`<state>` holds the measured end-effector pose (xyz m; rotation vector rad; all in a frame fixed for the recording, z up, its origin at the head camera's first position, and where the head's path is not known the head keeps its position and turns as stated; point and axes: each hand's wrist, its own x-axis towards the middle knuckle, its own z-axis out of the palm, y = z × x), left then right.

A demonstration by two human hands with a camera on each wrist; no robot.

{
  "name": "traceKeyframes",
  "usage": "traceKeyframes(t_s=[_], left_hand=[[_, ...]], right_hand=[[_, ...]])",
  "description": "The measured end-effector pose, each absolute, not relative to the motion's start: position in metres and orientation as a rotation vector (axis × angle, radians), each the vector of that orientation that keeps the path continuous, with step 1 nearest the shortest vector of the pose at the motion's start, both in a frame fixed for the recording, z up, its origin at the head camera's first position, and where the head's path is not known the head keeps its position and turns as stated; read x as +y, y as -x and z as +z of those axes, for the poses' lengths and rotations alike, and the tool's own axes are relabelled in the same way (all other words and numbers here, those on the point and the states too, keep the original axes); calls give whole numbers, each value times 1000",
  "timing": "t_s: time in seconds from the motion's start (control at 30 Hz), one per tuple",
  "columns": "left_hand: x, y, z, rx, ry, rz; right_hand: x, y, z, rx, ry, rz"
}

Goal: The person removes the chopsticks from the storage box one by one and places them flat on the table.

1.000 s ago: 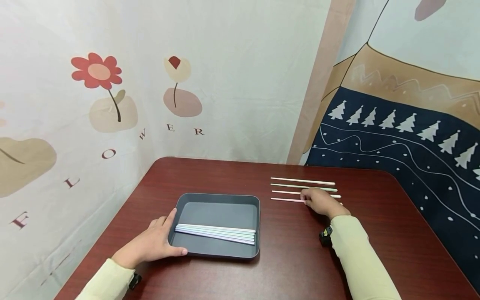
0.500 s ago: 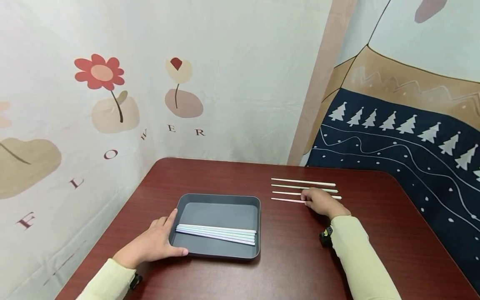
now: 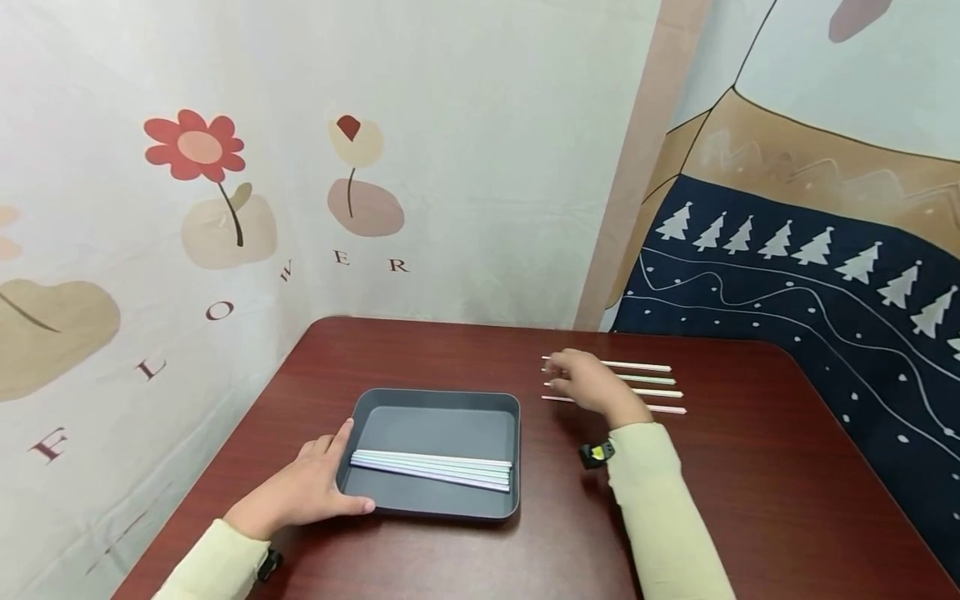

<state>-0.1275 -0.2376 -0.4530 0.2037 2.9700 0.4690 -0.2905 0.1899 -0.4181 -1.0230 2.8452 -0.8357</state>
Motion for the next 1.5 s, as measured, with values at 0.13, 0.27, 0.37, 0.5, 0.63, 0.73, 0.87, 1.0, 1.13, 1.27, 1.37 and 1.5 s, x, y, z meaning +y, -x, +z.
traceKeyframes(t_s=[0.13,0.27,0.37,0.5,0.63,0.73,0.87,1.0,1.13,1.27,1.37,1.5], left_hand=[[-238,127,-452,2966,-191,476],[-237,127,-452,2967,-187,474],[-237,128,-452,2972,-191,469],[-237,128,-452,2969,-188,469],[-237,128,-453,2969,-182,457],[-236,129,-454,2969,-189,455],[-236,129,-454,2962,-184,462],[-236,129,-454,2966,-174,468],[-237,129,-453,2965,-177,475],[-238,128,-453,2965,-175,474],[-238,128,-454,2964,-174,475],[-238,129,-455,2968,-172,478]], right_hand=[[141,284,-413,2771,1112,-902],[100,276,-418,2696,1202,-914],[77,271,-425,2620,1217,-912],[55,264,-434,2513,1189,-924],[43,259,-445,2389,1166,-994],[39,257,-452,2325,1146,-1019],[37,256,-458,2316,1181,-964],[32,255,-462,2333,1273,-854],[27,252,-463,2348,1308,-760],[25,249,-464,2368,1331,-700],[25,249,-465,2383,1345,-698],[25,250,-468,2411,1353,-694]])
